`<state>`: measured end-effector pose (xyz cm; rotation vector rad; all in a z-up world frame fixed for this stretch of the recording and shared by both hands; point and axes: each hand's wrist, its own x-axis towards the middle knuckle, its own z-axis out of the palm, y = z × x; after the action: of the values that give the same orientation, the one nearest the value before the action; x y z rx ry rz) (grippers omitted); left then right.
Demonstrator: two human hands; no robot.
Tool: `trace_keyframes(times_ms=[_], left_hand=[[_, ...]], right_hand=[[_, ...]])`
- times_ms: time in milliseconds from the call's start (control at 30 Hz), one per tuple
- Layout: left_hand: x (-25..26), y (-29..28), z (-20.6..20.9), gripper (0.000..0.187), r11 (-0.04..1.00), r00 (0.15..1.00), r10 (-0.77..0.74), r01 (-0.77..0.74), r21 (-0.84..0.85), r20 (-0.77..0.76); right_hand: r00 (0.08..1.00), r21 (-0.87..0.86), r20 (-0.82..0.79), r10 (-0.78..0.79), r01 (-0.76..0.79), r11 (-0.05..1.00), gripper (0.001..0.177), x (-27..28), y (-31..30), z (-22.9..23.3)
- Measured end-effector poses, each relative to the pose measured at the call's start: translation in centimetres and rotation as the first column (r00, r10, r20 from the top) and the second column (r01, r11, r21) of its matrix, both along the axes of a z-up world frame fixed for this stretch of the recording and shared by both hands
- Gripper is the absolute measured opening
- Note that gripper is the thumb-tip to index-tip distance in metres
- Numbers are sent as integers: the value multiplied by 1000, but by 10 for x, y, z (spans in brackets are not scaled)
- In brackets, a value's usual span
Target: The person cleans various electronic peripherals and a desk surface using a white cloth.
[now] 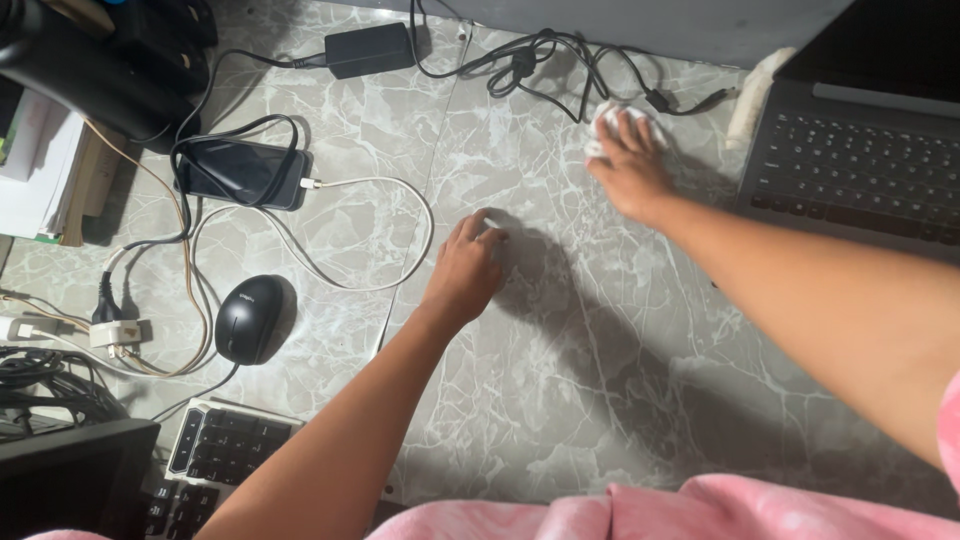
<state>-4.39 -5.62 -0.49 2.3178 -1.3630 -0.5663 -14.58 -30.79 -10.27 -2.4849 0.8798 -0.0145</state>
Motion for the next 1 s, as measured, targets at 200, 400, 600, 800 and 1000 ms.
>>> trace_keyframes(times_ms=[200,400,600,800,1000], left_hand=[[-17,14,2,40,998,1000,-20,21,57,-20],[-49,37,1,45,992,997,-49,56,114,-57],[-73,48,4,46,983,997,-80,81,167,-15],[-64,19,-10,45,988,996,-86,87,128,-9],[-51,-74,-40,46,974,981,-193,189,-128,-17]], right_hand=[[987,-190,105,122,-101,977,65,-63,99,20],[944,-57,267,196,-187,981,66,-168,228,54],[884,-181,228,408,-373,910,70,-224,262,39],[958,-146,254,136,-101,984,61,-190,187,14],[998,125,46,31,-37,991,60,-172,150,79]])
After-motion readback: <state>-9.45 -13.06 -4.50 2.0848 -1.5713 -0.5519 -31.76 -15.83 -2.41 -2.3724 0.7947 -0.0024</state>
